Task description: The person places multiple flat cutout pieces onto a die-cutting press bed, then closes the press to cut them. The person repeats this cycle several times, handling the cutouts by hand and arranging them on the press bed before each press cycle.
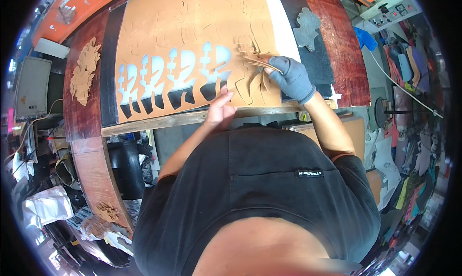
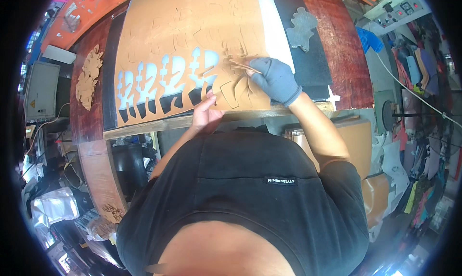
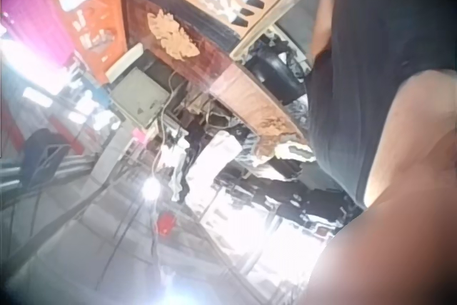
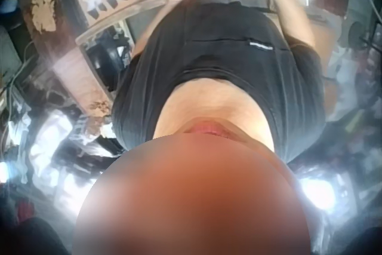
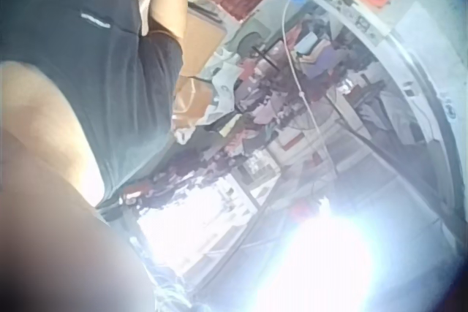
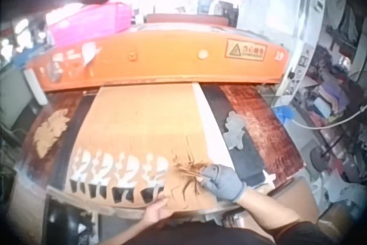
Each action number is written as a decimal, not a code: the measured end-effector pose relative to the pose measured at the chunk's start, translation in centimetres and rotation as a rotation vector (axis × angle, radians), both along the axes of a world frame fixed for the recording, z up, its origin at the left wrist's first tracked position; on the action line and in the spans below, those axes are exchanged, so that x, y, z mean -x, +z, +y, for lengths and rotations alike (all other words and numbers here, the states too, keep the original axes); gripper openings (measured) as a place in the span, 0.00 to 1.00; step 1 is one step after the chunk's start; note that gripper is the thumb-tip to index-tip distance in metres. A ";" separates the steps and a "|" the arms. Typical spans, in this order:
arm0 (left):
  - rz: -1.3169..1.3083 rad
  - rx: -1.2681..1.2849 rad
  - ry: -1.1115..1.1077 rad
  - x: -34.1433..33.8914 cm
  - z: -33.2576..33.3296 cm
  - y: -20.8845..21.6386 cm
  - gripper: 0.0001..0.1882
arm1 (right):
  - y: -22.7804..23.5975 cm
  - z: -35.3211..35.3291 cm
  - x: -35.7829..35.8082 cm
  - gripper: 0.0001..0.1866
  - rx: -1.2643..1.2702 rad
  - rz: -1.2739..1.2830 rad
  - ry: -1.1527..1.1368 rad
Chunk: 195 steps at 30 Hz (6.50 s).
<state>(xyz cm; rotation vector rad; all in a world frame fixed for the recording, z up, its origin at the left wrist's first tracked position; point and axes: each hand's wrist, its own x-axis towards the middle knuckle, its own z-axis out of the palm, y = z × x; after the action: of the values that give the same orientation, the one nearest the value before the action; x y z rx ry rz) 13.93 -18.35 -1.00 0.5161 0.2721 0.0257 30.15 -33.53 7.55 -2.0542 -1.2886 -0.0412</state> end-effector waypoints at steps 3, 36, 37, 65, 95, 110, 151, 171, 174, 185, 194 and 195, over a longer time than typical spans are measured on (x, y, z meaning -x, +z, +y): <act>-0.178 0.231 0.016 -0.5 -0.6 -0.5 0.21 | -1.3 1.0 1.7 0.09 0.076 -0.042 0.035; -0.116 -1.720 0.216 -4.9 3.1 4.8 0.18 | 3.3 -5.1 -10.9 0.18 -0.549 1.022 -0.086; -0.086 -1.647 0.145 -6.0 2.4 4.9 0.18 | 4.3 -5.5 -10.8 0.18 -0.552 0.982 -0.038; -0.070 0.180 -0.408 1.0 4.2 6.1 0.21 | 0.0 5.6 5.9 0.19 -0.382 1.584 0.123; 0.586 -0.449 1.152 31.0 49.1 -3.5 0.16 | -2.9 36.5 17.0 0.19 -0.029 1.174 0.278; 0.932 -1.603 1.106 27.5 44.1 -2.1 0.25 | -7.0 16.6 6.4 0.26 0.162 -0.220 -0.358; 0.436 -0.725 -0.046 0.6 34.1 4.4 0.14 | -2.8 36.2 7.3 0.31 0.271 0.301 -0.028; 0.359 -0.374 0.096 2.5 34.0 4.0 0.18 | -4.6 35.7 2.4 0.15 -0.024 1.306 -0.097; 0.399 -0.409 0.167 1.6 33.1 3.7 0.17 | -5.0 36.1 2.4 0.16 0.118 1.215 -0.057; 0.380 -0.809 0.034 -1.7 31.8 3.4 0.15 | -0.9 35.2 4.4 0.14 0.280 1.084 0.042; 0.436 -1.561 0.548 0.4 32.5 4.9 0.23 | -3.7 34.9 3.4 0.09 0.026 1.151 0.050; 0.432 -1.870 0.827 0.4 32.3 4.9 0.24 | -4.3 34.9 3.5 0.09 -0.033 1.221 0.024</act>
<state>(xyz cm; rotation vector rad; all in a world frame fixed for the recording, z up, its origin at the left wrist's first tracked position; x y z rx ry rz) 13.50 13.95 3.95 2.2403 0.8571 1.0649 26.63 1.33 3.29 -1.5112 -0.5021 1.0216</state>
